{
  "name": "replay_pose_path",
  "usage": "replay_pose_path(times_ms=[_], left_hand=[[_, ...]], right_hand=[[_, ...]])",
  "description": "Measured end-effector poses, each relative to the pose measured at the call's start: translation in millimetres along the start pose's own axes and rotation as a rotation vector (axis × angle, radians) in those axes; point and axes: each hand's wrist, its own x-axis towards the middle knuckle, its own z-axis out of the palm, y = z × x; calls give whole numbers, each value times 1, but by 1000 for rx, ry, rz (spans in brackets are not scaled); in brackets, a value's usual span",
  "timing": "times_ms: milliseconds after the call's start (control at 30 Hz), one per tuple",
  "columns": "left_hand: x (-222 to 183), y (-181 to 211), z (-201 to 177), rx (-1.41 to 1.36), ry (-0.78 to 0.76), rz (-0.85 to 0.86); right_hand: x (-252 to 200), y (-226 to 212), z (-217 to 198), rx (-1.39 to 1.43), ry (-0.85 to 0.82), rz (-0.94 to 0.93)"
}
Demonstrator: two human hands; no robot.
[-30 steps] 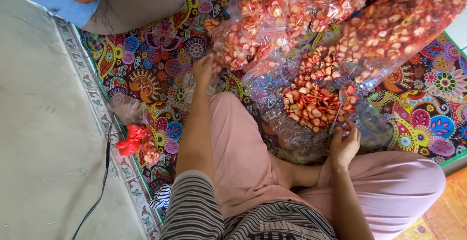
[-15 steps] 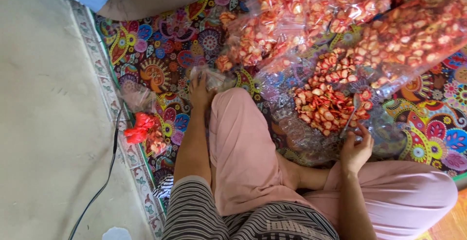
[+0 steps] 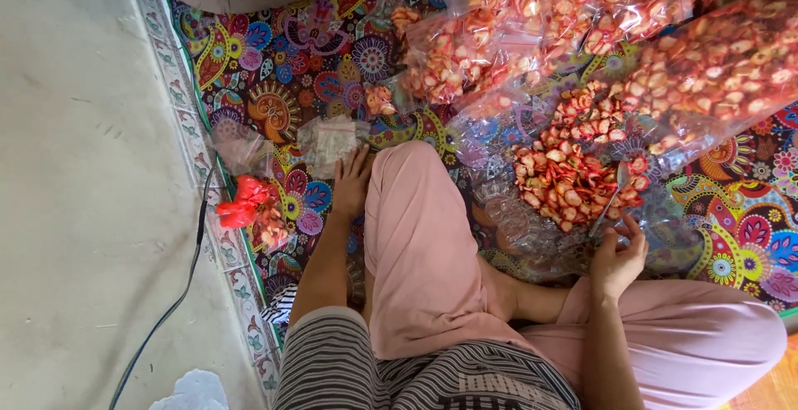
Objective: Manually packing small red food items into individual plastic bags while sitting on the floor.
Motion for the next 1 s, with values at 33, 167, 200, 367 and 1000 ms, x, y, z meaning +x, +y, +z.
replay_pose_path(times_ms=[33,167,200,367,1000], left_hand=[[-2,-4,1,0,-1,-3],[-8,-11,-15,-133,385,-37],[-8,-10,-24,-218,515,-54],[31,-46,32,-280,627,-596],[81,-19,4,-232,234,-430]], right_hand=[[0,0,0,0,-3,-1],[1,2,3,-14,18,-6],[1,3,3,-24,20,-5],[-1,-11,-2,34,8,33],[1,-8,0,100,16,59]])
